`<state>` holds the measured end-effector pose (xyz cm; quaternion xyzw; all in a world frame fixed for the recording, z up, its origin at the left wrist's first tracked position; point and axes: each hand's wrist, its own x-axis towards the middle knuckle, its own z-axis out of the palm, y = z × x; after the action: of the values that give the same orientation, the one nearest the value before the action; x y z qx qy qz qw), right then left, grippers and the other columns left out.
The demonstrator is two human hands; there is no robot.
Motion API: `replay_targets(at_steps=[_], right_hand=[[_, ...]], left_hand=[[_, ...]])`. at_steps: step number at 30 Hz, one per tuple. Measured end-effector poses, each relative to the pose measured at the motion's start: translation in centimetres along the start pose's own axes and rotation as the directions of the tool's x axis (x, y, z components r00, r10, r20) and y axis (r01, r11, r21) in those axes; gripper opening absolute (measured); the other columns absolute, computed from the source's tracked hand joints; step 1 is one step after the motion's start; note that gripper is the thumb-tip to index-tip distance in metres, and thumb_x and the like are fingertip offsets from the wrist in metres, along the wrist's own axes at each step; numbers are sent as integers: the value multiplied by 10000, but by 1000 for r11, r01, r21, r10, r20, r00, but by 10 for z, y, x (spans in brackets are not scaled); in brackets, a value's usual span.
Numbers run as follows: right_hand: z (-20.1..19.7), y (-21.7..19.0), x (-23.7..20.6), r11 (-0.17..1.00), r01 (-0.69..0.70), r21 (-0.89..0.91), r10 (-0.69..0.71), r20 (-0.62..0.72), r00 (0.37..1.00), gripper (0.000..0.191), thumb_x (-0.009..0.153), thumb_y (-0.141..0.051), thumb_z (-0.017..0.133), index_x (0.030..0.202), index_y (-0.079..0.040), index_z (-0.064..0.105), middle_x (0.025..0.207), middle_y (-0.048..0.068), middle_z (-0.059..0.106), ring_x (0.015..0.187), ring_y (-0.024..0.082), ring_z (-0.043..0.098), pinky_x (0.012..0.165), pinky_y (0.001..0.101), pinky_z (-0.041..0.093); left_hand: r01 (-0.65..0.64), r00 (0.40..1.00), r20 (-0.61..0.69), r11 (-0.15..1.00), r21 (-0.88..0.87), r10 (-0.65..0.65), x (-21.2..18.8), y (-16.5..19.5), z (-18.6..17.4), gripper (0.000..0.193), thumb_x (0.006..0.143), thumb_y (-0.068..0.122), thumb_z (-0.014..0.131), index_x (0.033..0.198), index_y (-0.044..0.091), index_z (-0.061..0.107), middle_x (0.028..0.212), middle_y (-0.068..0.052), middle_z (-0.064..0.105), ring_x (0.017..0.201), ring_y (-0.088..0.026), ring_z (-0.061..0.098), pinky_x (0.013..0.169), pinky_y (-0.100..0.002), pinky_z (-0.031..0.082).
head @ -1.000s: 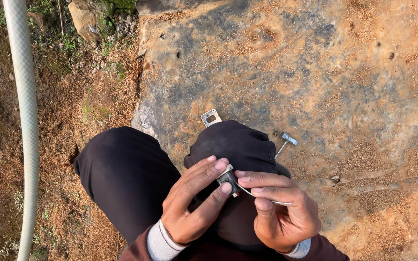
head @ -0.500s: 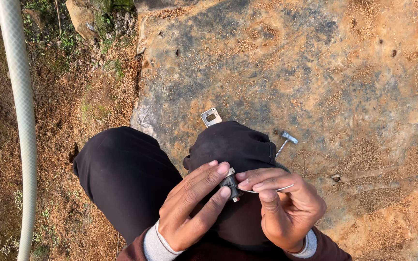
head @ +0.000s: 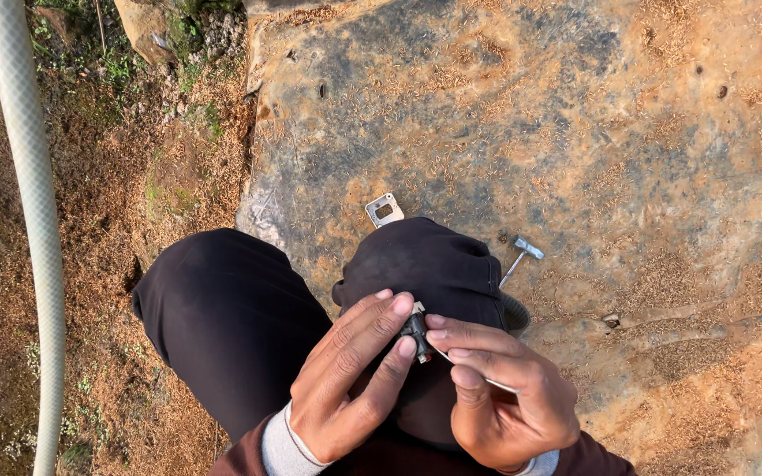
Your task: The person disassembles a small electrical switch, removes the internal mechanism, and uses a metal tool to adjust or clean internal components. The person then reassembles the switch and continues to manipulate the internal parts with the tool.
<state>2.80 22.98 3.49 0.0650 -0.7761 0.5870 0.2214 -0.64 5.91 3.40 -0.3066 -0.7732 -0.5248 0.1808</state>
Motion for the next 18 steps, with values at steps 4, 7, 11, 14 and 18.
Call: replay_targets(at_steps=[4,7,11,14,18], right_hand=[[3,-1,6,982,144,-125,-135,75,988,150,1037,-50,639,1057,82,569,1008,265,729,1017,356,786,857,395,665],[12,0,8,964,198,-179,-199,17,980,138,1014,-37,650,1049,82,590,994,260,726,990,359,784,856,408,655],[17,1,9,946,250,-206,-255,5,967,132,999,-20,662,1040,84,593,994,258,724,981,365,783,839,411,654],[19,-1,9,947,233,-223,-236,15,972,126,993,-13,662,1040,81,592,1000,269,725,986,368,784,833,405,653],[20,-1,11,941,259,-216,-265,2,964,134,990,1,668,1033,97,586,1013,276,716,994,381,777,845,412,668]], left_hand=[[6,1000,-28,999,35,-5,-1,-1,2,222,927,-42,767,1099,-65,629,1267,-311,637,1194,-441,705,1049,-585,588],[23,998,-60,998,52,-20,-2,-3,6,235,924,-52,776,1107,-57,628,1264,-297,641,1187,-427,710,1048,-575,594],[16,997,-77,997,71,-11,-3,-6,9,261,920,-47,792,1125,-49,631,1262,-289,643,1185,-415,710,1045,-566,597],[22,996,-82,998,65,-17,-4,-6,9,267,915,-44,796,1124,-47,630,1260,-286,643,1184,-415,710,1046,-564,595],[10,997,-73,998,57,-6,-6,-7,8,270,912,-45,800,1123,-46,632,1264,-285,642,1182,-414,711,1050,-566,592]])
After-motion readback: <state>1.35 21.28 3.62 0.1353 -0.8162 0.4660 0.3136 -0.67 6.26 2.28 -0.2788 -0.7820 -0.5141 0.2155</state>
